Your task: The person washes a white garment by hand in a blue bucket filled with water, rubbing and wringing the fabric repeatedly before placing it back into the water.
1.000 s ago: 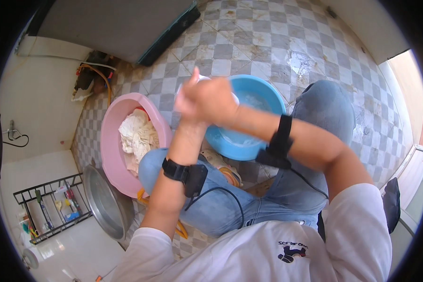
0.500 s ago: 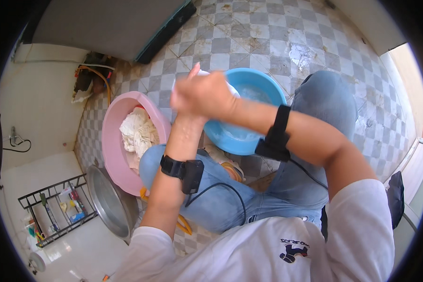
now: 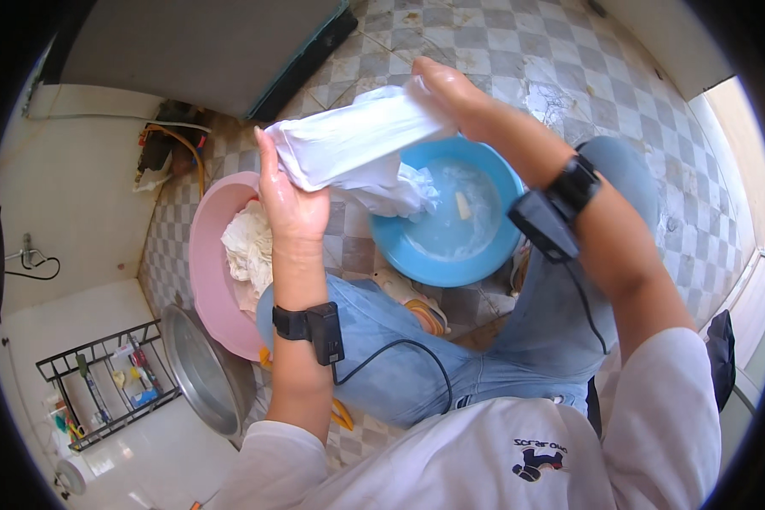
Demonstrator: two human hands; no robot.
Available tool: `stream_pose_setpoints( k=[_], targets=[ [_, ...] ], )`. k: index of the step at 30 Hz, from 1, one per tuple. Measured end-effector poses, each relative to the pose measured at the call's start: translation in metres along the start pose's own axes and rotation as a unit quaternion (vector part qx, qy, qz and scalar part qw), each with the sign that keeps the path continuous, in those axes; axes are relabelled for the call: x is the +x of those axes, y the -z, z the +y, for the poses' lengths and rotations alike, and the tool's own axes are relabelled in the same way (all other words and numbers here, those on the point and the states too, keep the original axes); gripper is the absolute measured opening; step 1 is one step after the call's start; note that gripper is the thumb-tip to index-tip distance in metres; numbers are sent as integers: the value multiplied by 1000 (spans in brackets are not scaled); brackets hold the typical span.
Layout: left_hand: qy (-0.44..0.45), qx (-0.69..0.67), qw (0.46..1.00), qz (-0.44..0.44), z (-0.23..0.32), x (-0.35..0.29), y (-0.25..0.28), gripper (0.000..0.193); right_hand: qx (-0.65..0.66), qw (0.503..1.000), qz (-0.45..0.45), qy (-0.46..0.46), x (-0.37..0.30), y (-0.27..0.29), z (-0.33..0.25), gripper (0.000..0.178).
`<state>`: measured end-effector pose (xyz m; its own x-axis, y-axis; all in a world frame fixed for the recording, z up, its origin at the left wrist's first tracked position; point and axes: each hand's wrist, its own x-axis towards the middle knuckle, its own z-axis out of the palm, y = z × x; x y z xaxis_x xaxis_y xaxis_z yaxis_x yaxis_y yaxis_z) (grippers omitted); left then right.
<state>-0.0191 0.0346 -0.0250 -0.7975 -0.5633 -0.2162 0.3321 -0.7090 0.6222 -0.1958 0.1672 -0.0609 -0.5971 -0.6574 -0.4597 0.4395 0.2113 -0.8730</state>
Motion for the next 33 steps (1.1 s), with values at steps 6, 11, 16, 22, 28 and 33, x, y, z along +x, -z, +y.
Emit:
stream_pose_setpoints(
  k=[6, 11, 16, 22, 28, 33],
  targets=[
    [-88, 114, 989, 42, 3, -7, 4, 43, 78, 978, -159, -110, -36, -17, 11, 57],
    [-127, 159, 978, 53, -10, -10, -5, 45, 105, 987, -73, 94, -13, -7, 18, 47],
    [-211, 306, 924, 89, -31, -6, -6, 46, 251, 960, -32, 121, -13, -20, -1, 31],
    [-74, 287, 941, 166, -54, -10, -10, 30, 249, 956, -20, 152, -19, -27, -15, 31],
    [235, -35, 963, -123, -64, -12, 38, 31, -552, 574, 91, 598, -99, -105, 41, 39],
    [206, -59, 976, 35, -70, -13, 4, 36, -461, 822, 180, 283, -46, -79, 13, 34]
  ],
)
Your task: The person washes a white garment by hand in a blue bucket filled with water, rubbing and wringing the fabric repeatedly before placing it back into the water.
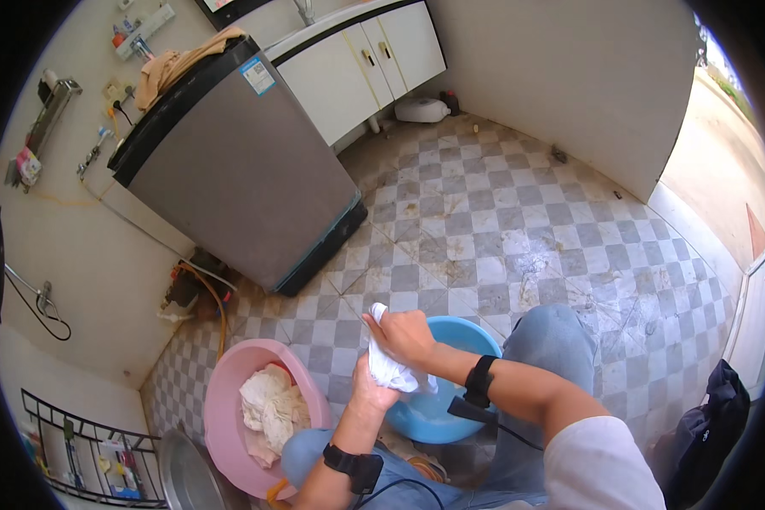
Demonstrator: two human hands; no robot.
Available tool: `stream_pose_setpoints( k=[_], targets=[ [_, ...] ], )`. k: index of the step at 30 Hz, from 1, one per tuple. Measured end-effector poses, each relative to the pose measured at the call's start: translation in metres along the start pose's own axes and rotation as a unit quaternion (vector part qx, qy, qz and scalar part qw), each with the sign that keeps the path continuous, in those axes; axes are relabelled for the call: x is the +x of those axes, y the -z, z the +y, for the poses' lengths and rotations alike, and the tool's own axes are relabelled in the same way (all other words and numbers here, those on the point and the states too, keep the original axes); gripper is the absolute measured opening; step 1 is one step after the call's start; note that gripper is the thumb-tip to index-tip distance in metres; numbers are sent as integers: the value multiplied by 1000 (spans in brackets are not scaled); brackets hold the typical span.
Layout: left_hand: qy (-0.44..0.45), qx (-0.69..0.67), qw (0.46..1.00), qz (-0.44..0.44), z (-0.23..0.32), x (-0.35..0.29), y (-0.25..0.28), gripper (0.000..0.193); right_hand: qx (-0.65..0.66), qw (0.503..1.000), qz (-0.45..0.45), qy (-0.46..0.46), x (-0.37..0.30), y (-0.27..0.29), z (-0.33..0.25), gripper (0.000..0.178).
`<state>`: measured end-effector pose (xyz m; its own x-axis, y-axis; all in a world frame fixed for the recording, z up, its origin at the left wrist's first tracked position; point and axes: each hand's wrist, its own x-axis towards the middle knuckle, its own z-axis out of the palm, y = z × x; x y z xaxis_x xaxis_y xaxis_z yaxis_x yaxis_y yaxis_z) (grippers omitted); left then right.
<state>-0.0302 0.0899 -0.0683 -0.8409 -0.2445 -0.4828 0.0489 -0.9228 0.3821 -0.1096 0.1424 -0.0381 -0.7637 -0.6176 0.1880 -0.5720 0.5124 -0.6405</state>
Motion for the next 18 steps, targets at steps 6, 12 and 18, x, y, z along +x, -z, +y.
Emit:
stream_pose_setpoints(
  k=[6, 12, 18],
  targets=[
    [-261, 634, 716, -131, 6, 13, 44, 35, 53, 921, -7, 386, -55, -31, 14, 9],
    [24, 15, 997, 69, 0, 13, 0, 27, -25, 991, -35, 128, -3, -8, 11, 14],
    [-294, 737, 599, -101, 11, 47, 87, 30, -7, 950, -59, 307, -40, -24, 1, 11]
  ],
)
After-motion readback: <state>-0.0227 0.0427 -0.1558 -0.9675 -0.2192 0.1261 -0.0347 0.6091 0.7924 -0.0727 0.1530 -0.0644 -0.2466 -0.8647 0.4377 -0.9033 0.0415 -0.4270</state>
